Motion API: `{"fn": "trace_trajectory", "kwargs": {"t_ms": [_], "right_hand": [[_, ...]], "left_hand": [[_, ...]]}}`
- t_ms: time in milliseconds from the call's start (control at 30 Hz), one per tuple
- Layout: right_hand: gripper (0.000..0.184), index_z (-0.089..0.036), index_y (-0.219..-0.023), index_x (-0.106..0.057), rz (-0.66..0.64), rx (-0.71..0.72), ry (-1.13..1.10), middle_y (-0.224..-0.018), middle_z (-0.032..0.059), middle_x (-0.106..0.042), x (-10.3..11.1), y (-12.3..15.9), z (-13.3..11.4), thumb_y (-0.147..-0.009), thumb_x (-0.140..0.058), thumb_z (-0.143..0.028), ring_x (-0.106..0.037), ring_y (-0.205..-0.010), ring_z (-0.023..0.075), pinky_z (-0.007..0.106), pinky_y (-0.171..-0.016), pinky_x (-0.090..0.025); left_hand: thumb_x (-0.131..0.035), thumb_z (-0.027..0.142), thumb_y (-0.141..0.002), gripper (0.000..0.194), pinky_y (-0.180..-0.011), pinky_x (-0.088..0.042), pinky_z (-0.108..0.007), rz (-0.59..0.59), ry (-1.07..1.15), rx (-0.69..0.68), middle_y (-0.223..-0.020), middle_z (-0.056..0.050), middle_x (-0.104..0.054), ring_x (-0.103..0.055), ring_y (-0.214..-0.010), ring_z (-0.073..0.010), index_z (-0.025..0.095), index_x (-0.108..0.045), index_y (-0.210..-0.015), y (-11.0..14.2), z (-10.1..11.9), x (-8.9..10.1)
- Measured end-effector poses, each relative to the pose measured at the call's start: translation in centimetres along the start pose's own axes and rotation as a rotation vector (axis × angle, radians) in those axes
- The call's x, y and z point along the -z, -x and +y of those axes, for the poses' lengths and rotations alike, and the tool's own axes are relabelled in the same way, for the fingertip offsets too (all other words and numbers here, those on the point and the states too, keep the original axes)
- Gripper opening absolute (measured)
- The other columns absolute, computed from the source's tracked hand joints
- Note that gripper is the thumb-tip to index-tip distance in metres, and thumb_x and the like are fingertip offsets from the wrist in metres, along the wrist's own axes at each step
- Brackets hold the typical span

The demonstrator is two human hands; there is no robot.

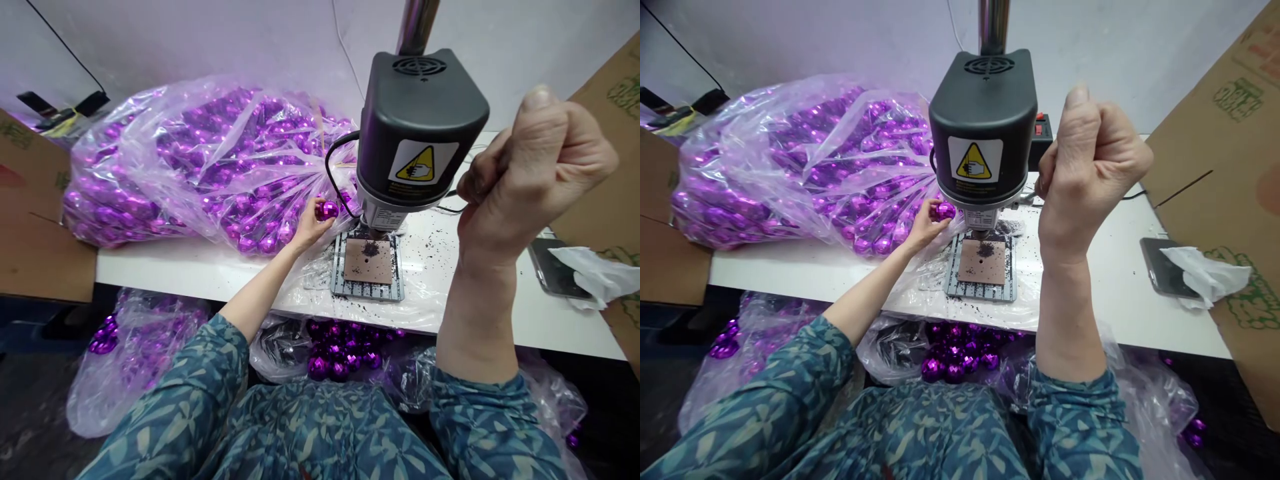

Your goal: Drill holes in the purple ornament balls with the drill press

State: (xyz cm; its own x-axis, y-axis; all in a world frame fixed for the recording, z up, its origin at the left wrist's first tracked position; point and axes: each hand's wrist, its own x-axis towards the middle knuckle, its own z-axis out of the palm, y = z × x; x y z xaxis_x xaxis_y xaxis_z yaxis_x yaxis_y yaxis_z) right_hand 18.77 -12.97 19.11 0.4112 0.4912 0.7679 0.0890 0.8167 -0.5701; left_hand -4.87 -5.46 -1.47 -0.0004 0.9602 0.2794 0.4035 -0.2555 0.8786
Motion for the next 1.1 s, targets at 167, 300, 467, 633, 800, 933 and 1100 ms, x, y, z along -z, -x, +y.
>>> {"fn": "trace_trajectory", "kwargs": {"t_ms": [167,300,467,633,800,933,1100], "right_hand": [[0.048,-0.017,-0.056,-0.031,-0.006,-0.004,0.027,-0.043,-0.0098,-0.035,0.1,0.5,-0.4,-0.094,-0.056,-0.032,-0.035,-0.038,-0.0031,0.018,-0.046,-0.021],[0.055,-0.02,-0.055,-0.032,0.029,0.028,-0.011,-0.041,-0.0083,-0.033,-0.2,0.4,-0.2,-0.088,-0.067,-0.048,-0.032,-0.035,0.0014,0.025,-0.041,-0.019],[0.065,-0.022,-0.054,-0.032,0.034,0.048,0.008,-0.04,-0.0073,-0.031,-0.4,0.2,0.2,-0.074,-0.06,-0.077,-0.029,-0.034,0.005,0.03,-0.041,-0.018],[0.064,-0.024,-0.056,-0.031,0.031,0.042,0.009,-0.04,-0.0075,-0.03,-0.4,0.2,0.2,-0.071,-0.063,-0.078,-0.029,-0.034,0.0081,0.033,-0.039,-0.018],[0.068,-0.026,-0.057,-0.027,0.04,0.03,0.025,-0.04,-0.0082,-0.028,-0.6,0.2,0.0,-0.069,-0.051,-0.089,-0.028,-0.034,0.0054,0.031,-0.038,-0.018],[0.069,-0.025,-0.057,-0.024,0.023,0.051,0.043,-0.04,-0.0079,-0.025,-0.6,0.2,0.1,-0.07,-0.049,-0.088,-0.025,-0.034,0.0053,0.031,-0.037,-0.019],[0.067,-0.025,-0.056,-0.028,0.035,0.056,0.01,-0.04,-0.0073,-0.026,-0.6,0.3,0.2,-0.07,-0.053,-0.086,-0.025,-0.034,0.0064,0.033,-0.038,-0.018]], "left_hand": [[-0.055,0.044,-0.099,0.043,-0.079,-0.063,-0.037,-0.067,0.511,0.263,-0.115,-0.01,-0.072,-0.073,-0.087,-0.0184,0.024,-0.051,-0.137,3.0,2.2,1.0],[-0.04,0.056,-0.104,0.051,-0.076,-0.064,-0.039,-0.258,0.598,0.356,-0.119,-0.013,-0.073,-0.075,-0.091,-0.021,0.023,-0.054,-0.141,6.1,3.9,1.1],[-0.083,0.046,-0.083,0.068,-0.073,-0.062,-0.034,-0.37,0.434,0.248,-0.119,-0.013,-0.074,-0.073,-0.091,-0.0209,0.023,-0.056,-0.14,8.6,4.5,-0.4],[-0.083,0.045,-0.085,0.057,-0.087,-0.064,-0.041,-0.407,0.417,0.181,-0.126,-0.015,-0.073,-0.074,-0.106,-0.0252,0.02,-0.061,-0.13,9.1,4.6,-1.7],[-0.084,0.04,-0.084,0.063,-0.095,-0.062,-0.046,-0.419,0.373,0.127,-0.128,-0.016,-0.073,-0.075,-0.106,-0.0263,0.018,-0.062,-0.138,8.4,4.3,-2.4],[-0.084,0.037,-0.084,0.066,-0.095,-0.061,-0.043,-0.409,0.298,0.119,-0.124,-0.014,-0.074,-0.073,-0.103,-0.024,0.018,-0.06,-0.142,8.1,3.9,-3.2],[-0.089,0.037,-0.078,0.066,-0.087,-0.06,-0.039,-0.305,0.113,0.04,-0.12,-0.013,-0.07,-0.07,-0.097,-0.0225,0.016,-0.065,-0.136,8.5,4.4,-4.5]]}}
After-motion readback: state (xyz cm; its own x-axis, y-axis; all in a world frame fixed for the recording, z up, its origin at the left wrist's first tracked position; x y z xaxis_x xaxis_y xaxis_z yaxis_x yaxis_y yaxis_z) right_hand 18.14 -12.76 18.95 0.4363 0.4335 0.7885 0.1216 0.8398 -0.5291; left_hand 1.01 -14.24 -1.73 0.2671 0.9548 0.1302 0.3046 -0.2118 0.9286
